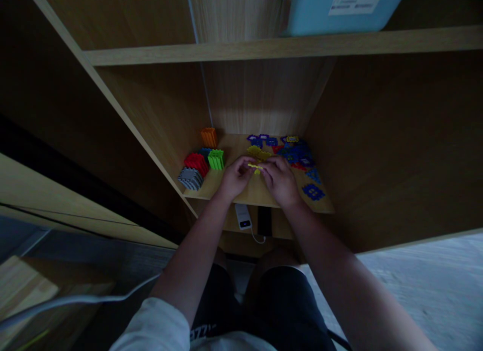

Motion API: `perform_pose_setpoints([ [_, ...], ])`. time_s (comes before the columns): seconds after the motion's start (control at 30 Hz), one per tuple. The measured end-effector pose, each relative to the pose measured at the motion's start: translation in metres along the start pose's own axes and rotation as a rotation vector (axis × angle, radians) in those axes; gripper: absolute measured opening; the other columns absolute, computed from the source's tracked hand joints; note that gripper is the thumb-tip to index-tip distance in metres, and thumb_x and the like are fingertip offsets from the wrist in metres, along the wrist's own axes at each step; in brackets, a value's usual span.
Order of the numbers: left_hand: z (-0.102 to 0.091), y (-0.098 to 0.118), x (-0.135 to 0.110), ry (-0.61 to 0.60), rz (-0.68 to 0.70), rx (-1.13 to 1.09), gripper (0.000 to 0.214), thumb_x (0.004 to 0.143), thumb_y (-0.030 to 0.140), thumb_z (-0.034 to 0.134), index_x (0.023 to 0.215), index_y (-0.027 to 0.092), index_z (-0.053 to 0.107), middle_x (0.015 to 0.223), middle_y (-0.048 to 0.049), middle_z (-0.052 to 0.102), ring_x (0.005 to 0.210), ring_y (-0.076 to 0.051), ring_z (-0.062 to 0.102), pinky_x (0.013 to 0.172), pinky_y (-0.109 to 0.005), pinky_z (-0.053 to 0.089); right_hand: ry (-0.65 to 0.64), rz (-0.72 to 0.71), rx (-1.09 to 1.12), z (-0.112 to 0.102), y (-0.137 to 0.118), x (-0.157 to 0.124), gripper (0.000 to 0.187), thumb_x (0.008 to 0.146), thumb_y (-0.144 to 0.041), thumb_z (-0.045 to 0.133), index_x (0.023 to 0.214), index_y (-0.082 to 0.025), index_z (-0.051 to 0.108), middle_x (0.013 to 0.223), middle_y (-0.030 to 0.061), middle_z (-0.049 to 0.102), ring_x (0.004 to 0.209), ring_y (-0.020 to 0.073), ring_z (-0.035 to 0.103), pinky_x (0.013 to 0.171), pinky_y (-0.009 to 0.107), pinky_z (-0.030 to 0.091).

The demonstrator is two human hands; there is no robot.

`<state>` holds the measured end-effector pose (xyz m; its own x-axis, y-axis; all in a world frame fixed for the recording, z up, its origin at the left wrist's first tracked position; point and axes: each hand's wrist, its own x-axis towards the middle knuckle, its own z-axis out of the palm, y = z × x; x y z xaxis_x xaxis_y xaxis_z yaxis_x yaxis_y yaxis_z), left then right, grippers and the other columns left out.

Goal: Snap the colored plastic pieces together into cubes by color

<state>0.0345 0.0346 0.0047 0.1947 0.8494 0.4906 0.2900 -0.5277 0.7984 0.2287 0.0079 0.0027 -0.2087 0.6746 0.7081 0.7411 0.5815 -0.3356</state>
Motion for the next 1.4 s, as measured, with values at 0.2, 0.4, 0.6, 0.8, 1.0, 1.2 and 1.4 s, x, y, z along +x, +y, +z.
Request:
perform_pose_setpoints([
  [0.2,-0.001,-0.003,-0.001,-0.005,0.034,-0.007,0.02,0.101,0.02,0.07,0.12,0.024,0.072,0.112,-0.005,0.079,0.1,-0.018,0.073,0.091,-0.03,0.057,0.008,-0.004,-0.008,0.002,0.0,0.0,0.027,0.113,-0.031,0.053,0.12,-0.029,0.079,0.122,0.0105,0.07,0.119,0.0295,0.064,0.108,0.047,0.055],
  [0.4,0.001,-0.014,0.001,0.085,0.149,0.015,0.01,0.1,0.026,0.077,0.109,0.023,0.075,0.102,-0.0035,0.074,0.091,-0.017,0.069,0.083,-0.03,0.055,0.036,0.012,-0.018,0.006,0.002,0.002,0.023,0.11,-0.025,0.053,0.119,-0.025,0.074,0.118,0.0128,0.073,0.117,0.0334,0.066,0.106,0.052,0.055],
  [0.6,0.0,-0.015,0.001,0.07,0.204,-0.005,0.009,0.099,0.031,0.08,0.103,0.024,0.075,0.097,-0.0024,0.071,0.089,-0.017,0.066,0.081,-0.031,0.054,0.033,0.046,-0.005,0.011,0.008,0.001,0.017,0.107,-0.022,0.057,0.114,-0.024,0.073,0.107,0.0117,0.077,0.108,0.0338,0.069,0.097,0.049,0.057],
  [0.8,0.001,-0.016,0.001,0.066,0.216,-0.007,0.006,0.099,0.027,0.08,0.101,0.023,0.075,0.095,-0.0017,0.069,0.089,-0.017,0.065,0.08,-0.03,0.052,0.011,0.041,0.017,0.01,0.009,0.001,0.017,0.104,-0.019,0.06,0.113,-0.024,0.073,0.106,0.012,0.077,0.107,0.0345,0.069,0.096,0.049,0.057],
  [1.0,-0.001,-0.014,0.001,0.086,0.219,0.019,0.007,0.097,0.017,0.078,0.1,0.023,0.076,0.094,-0.0013,0.068,0.088,-0.017,0.064,0.079,-0.029,0.053,0.047,0.012,0.03,0.011,0.009,0.002,0.014,0.105,-0.024,0.061,0.114,-0.026,0.071,0.109,0.0109,0.077,0.108,0.0342,0.068,0.099,0.051,0.056],
  [1.2,-0.002,-0.015,0.001,0.105,0.199,0.034,0.014,0.096,0.01,0.074,0.1,0.023,0.077,0.096,-0.0022,0.069,0.089,-0.017,0.065,0.081,-0.029,0.055,0.048,-0.024,0.05,0.01,0.007,0.003,0.017,0.105,-0.028,0.063,0.12,-0.025,0.07,0.118,0.0127,0.074,0.116,0.035,0.068,0.105,0.054,0.056],
  [1.4,-0.002,-0.013,0.0,0.097,0.235,0.056,0.012,0.096,0.014,0.078,0.101,0.025,0.08,0.102,-0.0031,0.068,0.096,-0.019,0.067,0.085,-0.032,0.056,0.049,-0.022,0.113,0.009,0.007,0.003,0.017,0.105,-0.026,0.061,0.117,-0.027,0.072,0.124,0.0134,0.072,0.12,0.034,0.068,0.106,0.054,0.058],
])
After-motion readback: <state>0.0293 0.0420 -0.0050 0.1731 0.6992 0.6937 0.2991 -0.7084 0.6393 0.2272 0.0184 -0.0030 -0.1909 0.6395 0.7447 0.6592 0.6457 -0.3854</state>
